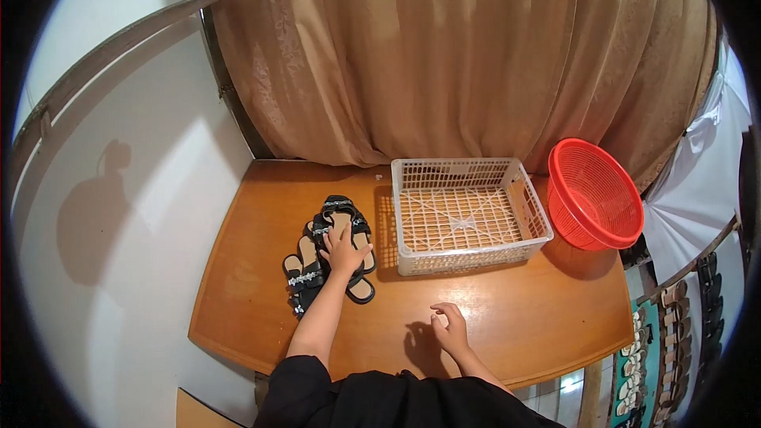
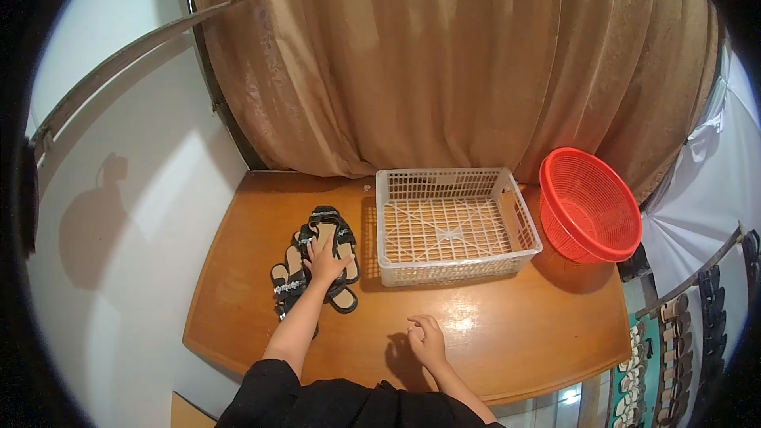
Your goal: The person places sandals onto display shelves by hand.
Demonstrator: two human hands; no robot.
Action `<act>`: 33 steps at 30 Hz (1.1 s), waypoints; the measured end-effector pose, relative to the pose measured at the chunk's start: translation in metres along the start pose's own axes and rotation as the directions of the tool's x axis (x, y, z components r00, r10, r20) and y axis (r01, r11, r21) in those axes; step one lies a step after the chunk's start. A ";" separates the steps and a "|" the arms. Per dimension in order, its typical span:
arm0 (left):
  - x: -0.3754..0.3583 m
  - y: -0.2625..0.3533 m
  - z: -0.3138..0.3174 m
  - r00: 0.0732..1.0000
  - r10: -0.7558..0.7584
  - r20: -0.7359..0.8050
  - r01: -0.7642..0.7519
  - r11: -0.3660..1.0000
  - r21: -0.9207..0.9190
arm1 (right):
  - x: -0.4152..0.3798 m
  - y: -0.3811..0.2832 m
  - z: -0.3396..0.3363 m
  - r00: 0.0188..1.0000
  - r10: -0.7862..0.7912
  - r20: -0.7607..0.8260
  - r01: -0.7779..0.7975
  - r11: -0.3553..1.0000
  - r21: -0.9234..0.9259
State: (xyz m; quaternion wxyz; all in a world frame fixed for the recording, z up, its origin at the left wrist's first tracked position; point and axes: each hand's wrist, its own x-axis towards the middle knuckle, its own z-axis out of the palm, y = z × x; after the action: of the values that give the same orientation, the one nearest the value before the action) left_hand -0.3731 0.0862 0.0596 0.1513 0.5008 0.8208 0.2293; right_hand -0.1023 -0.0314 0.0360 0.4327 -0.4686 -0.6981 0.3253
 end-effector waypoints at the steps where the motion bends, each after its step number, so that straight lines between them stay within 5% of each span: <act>1: 0.000 0.005 -0.002 0.997 -0.062 0.056 0.059 0.998 0.038 | -0.003 0.004 -0.002 1.000 0.016 0.007 -0.016 1.000 -0.015; 4: 0.005 -0.015 0.027 0.999 -0.013 0.044 0.003 0.976 0.216 | -0.013 0.005 -0.009 0.993 0.120 0.020 -0.119 0.993 -0.025; 12: -0.032 -0.029 0.040 0.987 0.157 0.027 -0.159 0.957 0.241 | -0.032 0.001 -0.003 0.992 0.126 0.020 -0.126 0.992 -0.002; 14: -0.045 -0.043 0.047 0.952 0.307 -0.018 -0.293 0.924 0.246 | -0.037 -0.001 -0.001 0.994 0.104 0.018 -0.104 0.995 0.005; 23: -0.143 -0.059 0.027 0.864 0.484 -0.139 -0.476 0.875 0.091 | -0.054 0.002 -0.012 0.994 0.068 0.086 -0.068 0.998 -0.007; 24: -0.153 -0.060 0.024 0.865 0.482 -0.141 -0.473 0.876 0.093 | -0.055 0.005 -0.012 0.994 0.066 0.089 -0.066 0.998 -0.004; 26: -0.174 -0.061 0.020 0.914 0.355 -0.196 -0.394 0.892 -0.223 | -0.058 0.011 -0.012 0.981 0.177 0.083 -0.191 0.959 0.208; 28: -0.202 -0.059 0.019 0.923 0.289 -0.254 -0.349 0.906 -0.239 | -0.059 0.015 -0.012 0.971 0.184 0.149 -0.211 0.959 0.188; 30: -0.228 -0.056 0.017 0.986 0.062 -0.155 -0.129 0.873 -0.470 | -0.056 0.011 -0.012 0.957 0.184 0.222 -0.225 0.959 0.173; 33: -0.254 -0.058 0.030 0.995 0.011 -0.102 -0.057 0.883 -0.466 | -0.054 0.001 -0.004 0.881 0.228 0.414 -0.305 0.943 0.131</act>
State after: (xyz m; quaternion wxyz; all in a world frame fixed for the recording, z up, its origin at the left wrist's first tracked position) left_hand -0.2874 -0.1568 0.0083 0.2240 0.4521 0.7385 0.4472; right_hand -0.0884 -0.0814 0.0208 0.2780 -0.4416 -0.6643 0.5353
